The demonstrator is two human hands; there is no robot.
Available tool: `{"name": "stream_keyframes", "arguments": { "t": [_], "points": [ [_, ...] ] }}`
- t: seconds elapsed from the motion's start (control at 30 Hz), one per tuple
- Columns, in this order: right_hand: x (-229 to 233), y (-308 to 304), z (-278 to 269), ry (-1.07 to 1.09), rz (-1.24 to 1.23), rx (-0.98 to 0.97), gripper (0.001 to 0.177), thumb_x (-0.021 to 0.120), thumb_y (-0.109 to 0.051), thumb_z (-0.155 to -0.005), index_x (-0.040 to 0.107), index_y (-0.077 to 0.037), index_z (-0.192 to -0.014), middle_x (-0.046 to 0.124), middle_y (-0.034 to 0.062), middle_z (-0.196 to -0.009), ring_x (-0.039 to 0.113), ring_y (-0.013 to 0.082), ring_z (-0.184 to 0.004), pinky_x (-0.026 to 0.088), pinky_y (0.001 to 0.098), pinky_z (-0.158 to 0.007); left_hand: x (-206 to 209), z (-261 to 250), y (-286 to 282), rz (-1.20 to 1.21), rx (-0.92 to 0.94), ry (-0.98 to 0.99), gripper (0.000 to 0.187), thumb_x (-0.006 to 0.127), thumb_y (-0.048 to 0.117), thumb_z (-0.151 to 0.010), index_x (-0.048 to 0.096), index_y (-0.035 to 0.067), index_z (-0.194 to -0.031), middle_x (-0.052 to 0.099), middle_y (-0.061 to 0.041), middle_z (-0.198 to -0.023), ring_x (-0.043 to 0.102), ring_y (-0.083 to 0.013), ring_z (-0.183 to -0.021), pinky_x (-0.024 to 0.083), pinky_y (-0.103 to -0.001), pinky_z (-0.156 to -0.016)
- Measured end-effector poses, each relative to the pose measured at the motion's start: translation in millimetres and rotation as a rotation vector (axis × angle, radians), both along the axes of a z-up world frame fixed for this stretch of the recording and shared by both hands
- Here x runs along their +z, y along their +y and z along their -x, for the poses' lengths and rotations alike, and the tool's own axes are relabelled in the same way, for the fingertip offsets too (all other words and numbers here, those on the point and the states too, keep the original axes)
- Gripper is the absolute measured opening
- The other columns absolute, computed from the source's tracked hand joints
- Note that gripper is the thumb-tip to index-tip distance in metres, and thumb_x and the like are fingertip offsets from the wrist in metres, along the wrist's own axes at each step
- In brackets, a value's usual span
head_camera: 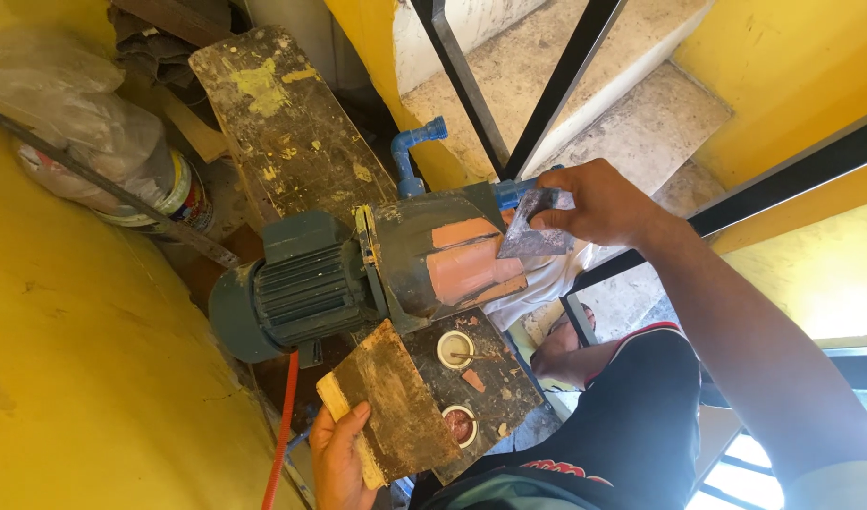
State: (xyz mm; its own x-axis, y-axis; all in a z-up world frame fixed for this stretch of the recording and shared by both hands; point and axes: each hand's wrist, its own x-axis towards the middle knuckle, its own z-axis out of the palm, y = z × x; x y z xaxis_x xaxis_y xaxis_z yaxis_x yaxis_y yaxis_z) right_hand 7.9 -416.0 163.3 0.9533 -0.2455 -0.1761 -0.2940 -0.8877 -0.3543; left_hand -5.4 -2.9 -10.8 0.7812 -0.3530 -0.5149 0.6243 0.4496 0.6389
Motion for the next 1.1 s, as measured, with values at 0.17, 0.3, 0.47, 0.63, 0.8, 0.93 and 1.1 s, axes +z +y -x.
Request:
{"name": "stream_keyframes", "arguments": {
  "t": [0.17, 0.3, 0.47, 0.63, 0.8, 0.93, 1.1],
  "points": [
    [-11, -19, -3, -0.027, -0.178, -0.106, 0.043, 0.088, -0.021, -0.073, 0.076, -0.009, -0.112, 0.079, 0.011, -0.1, 0.074, 0.0239, -0.094, 0.054, 0.0369, -0.087, -7, 1, 0, -0.027, 0.004, 0.008, 0.032, 0.056, 0.003, -0.09, 0.059, -0.006, -0.121, 0.072, -0.019, -0.099, 0.073, -0.0223, -0.082, 0.063, -0.039, -0.068],
    [-28, -35, -4, -0.03, -0.332, -0.158, 0.043, 0.088, -0.018, -0.073, 0.075, -0.004, -0.111, 0.079, 0.01, -0.098, 0.073, 0.0211, -0.092, 0.054, 0.0357, -0.085, -9, 0, -1, -0.09, 0.018, 0.023, 0.033, 0.057, 0.001, -0.089, 0.059, -0.005, -0.122, 0.072, -0.019, -0.101, 0.073, -0.0227, -0.085, 0.062, -0.038, -0.072],
    [-51, -50, 3, -0.091, -0.564, -0.19, 0.037, 0.086, -0.014, -0.076, 0.076, -0.001, -0.109, 0.08, 0.0097, -0.097, 0.072, 0.0179, -0.089, 0.056, 0.0341, -0.083, -7, -1, -5, -0.051, 0.012, 0.046, 0.035, 0.057, 0.001, -0.088, 0.059, -0.004, -0.122, 0.073, -0.019, -0.103, 0.074, -0.0237, -0.086, 0.062, -0.039, -0.072],
    [-50, -56, 18, -0.167, -0.711, -0.298, 0.034, 0.083, -0.009, -0.078, 0.075, 0.0, -0.11, 0.079, 0.0097, -0.097, 0.072, 0.0175, -0.087, 0.058, 0.0336, -0.082, -3, 2, -10, -0.042, -0.006, 0.052, 0.036, 0.057, 0.002, -0.087, 0.059, -0.004, -0.123, 0.073, -0.02, -0.103, 0.074, -0.0257, -0.085, 0.062, -0.04, -0.07],
    [-35, -22, 57, -0.306, -0.879, -0.453, 0.041, 0.082, -0.012, -0.076, 0.072, -0.001, -0.115, 0.079, 0.0095, -0.098, 0.075, 0.0204, -0.087, 0.061, 0.0358, -0.086, -19, 17, -21, -0.03, -0.128, 0.067, 0.043, 0.06, 0.006, -0.083, 0.064, -0.004, -0.124, 0.077, -0.02, -0.103, 0.076, -0.0272, -0.087, 0.062, -0.04, -0.076],
    [-64, 54, 106, -0.364, -1.17, -0.402, 0.06, 0.087, -0.019, -0.068, 0.067, -0.003, -0.123, 0.078, 0.0082, -0.104, 0.076, 0.0197, -0.095, 0.062, 0.0363, -0.091, -100, 43, -35, 0.005, -0.249, 0.037, 0.048, 0.061, 0.007, -0.082, 0.066, -0.003, -0.129, 0.077, -0.019, -0.106, 0.075, -0.0259, -0.095, 0.06, -0.036, -0.085],
    [-98, 118, 135, -0.189, -1.595, -0.455, 0.054, 0.086, -0.019, -0.079, 0.064, 0.003, -0.123, 0.076, 0.0078, -0.107, 0.07, 0.015, -0.097, 0.055, 0.0327, -0.09, -53, 49, -56, 0.234, -0.392, 0.146, 0.052, 0.057, 0.008, -0.081, 0.064, -0.007, -0.13, 0.075, -0.019, -0.115, 0.074, -0.0272, -0.103, 0.059, -0.038, -0.092]
  ]
}}
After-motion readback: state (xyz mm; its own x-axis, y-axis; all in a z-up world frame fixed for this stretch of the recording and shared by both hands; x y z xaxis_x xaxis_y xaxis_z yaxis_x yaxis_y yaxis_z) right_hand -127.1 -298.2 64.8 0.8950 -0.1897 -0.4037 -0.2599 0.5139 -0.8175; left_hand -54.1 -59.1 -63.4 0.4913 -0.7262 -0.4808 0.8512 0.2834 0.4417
